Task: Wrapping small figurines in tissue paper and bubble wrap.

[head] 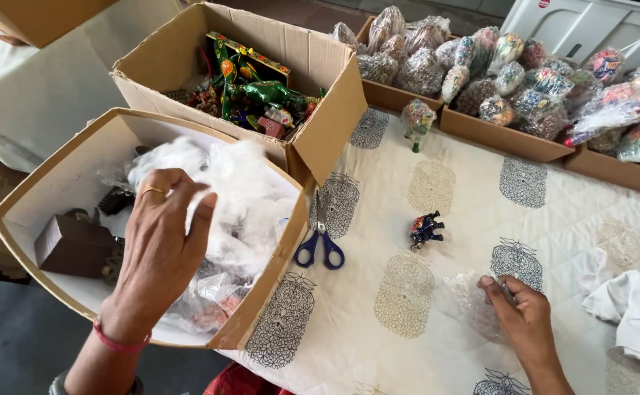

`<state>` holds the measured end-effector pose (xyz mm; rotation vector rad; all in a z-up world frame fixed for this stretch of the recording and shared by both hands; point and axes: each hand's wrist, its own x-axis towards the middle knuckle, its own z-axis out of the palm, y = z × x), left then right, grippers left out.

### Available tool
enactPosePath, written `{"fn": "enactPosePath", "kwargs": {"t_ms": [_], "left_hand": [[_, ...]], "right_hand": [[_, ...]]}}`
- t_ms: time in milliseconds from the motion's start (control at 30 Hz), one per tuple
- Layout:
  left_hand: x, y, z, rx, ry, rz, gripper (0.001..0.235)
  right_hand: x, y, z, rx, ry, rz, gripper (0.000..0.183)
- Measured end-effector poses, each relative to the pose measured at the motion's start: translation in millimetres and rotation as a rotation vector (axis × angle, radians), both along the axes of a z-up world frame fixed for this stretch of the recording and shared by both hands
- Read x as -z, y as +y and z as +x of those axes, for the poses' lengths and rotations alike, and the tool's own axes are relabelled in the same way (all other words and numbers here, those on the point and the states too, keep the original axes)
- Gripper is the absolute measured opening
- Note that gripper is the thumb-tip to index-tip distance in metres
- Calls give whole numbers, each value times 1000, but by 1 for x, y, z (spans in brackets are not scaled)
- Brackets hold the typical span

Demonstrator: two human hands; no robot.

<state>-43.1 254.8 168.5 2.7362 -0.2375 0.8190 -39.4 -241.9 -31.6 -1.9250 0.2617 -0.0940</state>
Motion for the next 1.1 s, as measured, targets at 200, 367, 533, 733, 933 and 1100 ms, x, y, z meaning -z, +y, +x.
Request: {"fn": "enactPosePath", "kwargs": {"t_ms": [200,367,533,733,933,1100], "left_hand": [[12,10,7,-17,30,-317,12],[10,5,-6,-103,-169,-124,27],[14,-63,-42,-74,-61,-357,25],[79,-201,-15,690,320,-567,77],[146,-269,35,787,892,-778,108],[191,-273,53,787,1176,-1060,49]], "right_hand": [[-8,6,-2,-6,-63,-36,28],[2,1,-1,0,-63,9,27],[-8,12,-3,-12,-118,113,24],[-2,15,-10,-14,-126,419,19],[-19,16,-12,-4,-272,509,15],[1,-3,-7,-43,-262,467,16]]}}
